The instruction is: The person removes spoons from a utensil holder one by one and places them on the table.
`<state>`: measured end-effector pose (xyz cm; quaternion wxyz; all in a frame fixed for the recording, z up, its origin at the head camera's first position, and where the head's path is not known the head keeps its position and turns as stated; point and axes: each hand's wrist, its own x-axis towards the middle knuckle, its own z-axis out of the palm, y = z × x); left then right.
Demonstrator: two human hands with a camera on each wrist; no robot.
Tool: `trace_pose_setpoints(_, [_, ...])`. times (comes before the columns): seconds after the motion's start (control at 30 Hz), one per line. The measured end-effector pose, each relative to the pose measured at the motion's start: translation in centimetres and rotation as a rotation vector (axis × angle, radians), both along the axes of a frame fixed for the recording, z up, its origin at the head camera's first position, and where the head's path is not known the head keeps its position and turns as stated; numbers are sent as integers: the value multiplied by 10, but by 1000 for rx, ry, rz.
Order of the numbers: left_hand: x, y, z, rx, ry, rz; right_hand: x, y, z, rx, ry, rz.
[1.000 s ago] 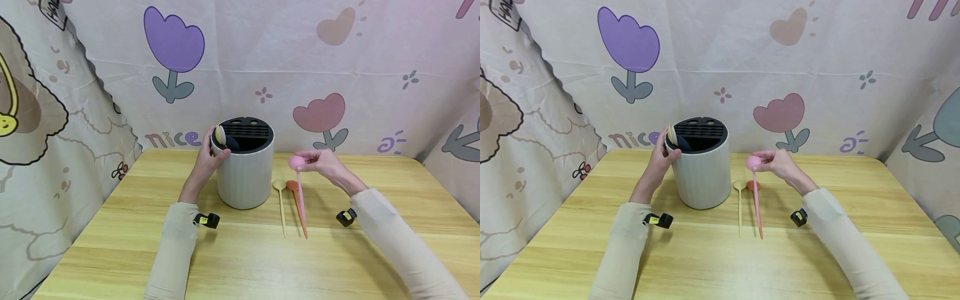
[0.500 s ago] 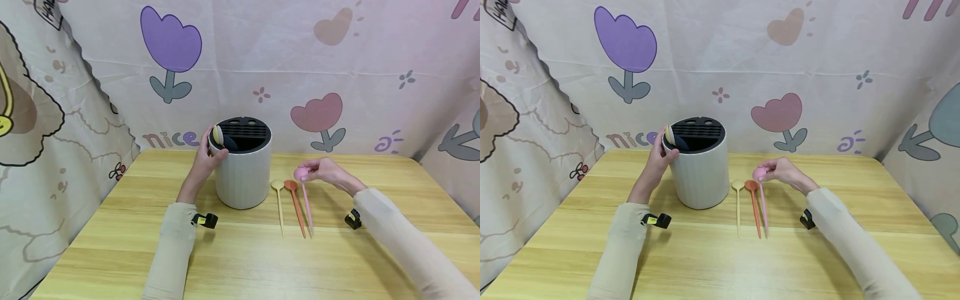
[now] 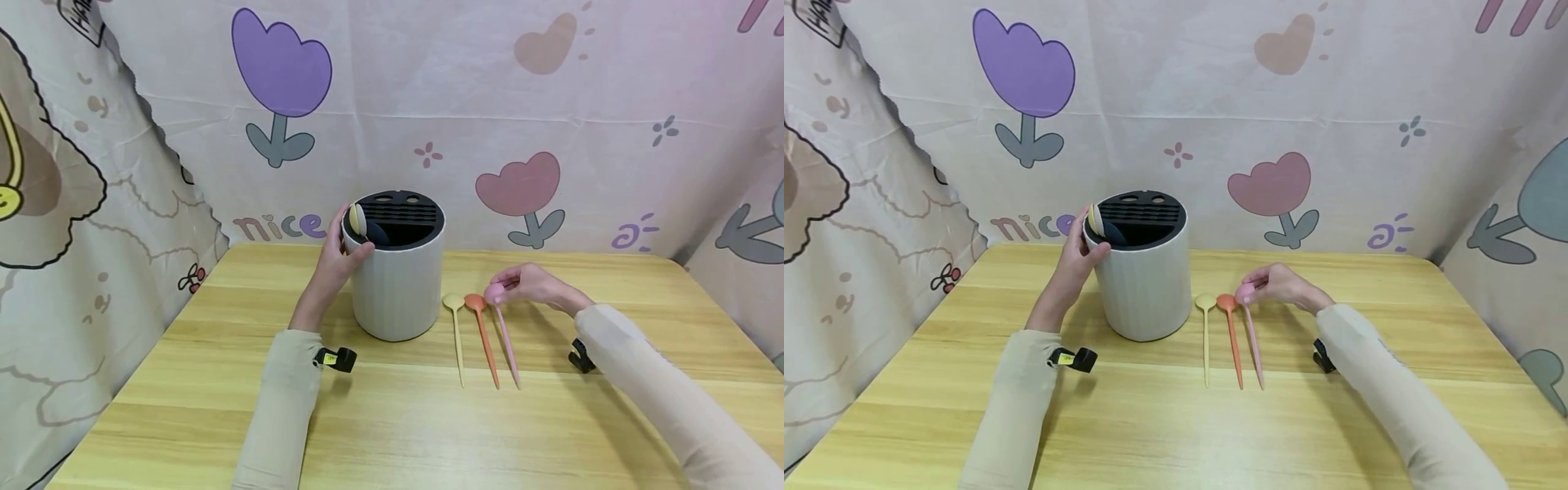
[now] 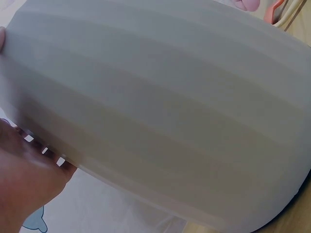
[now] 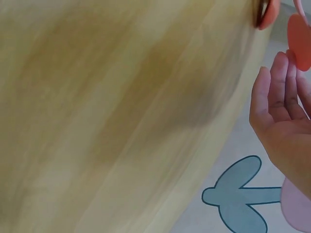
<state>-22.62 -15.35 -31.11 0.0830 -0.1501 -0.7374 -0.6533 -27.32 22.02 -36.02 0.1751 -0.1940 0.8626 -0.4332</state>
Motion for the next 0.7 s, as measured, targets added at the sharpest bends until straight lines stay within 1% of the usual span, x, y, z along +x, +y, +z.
trace_pose_setpoints(0.23, [0, 0, 0, -4, 2, -5, -1, 1, -7, 51, -1, -8])
trace_pose_setpoints(0.47, [0, -1, -1, 2, 6, -11, 1, 3, -13, 60, -3, -27])
trace_pose_setpoints(0.7, [-1, -1, -2, -12, -1, -4, 3, 3, -17, 76, 3, -59])
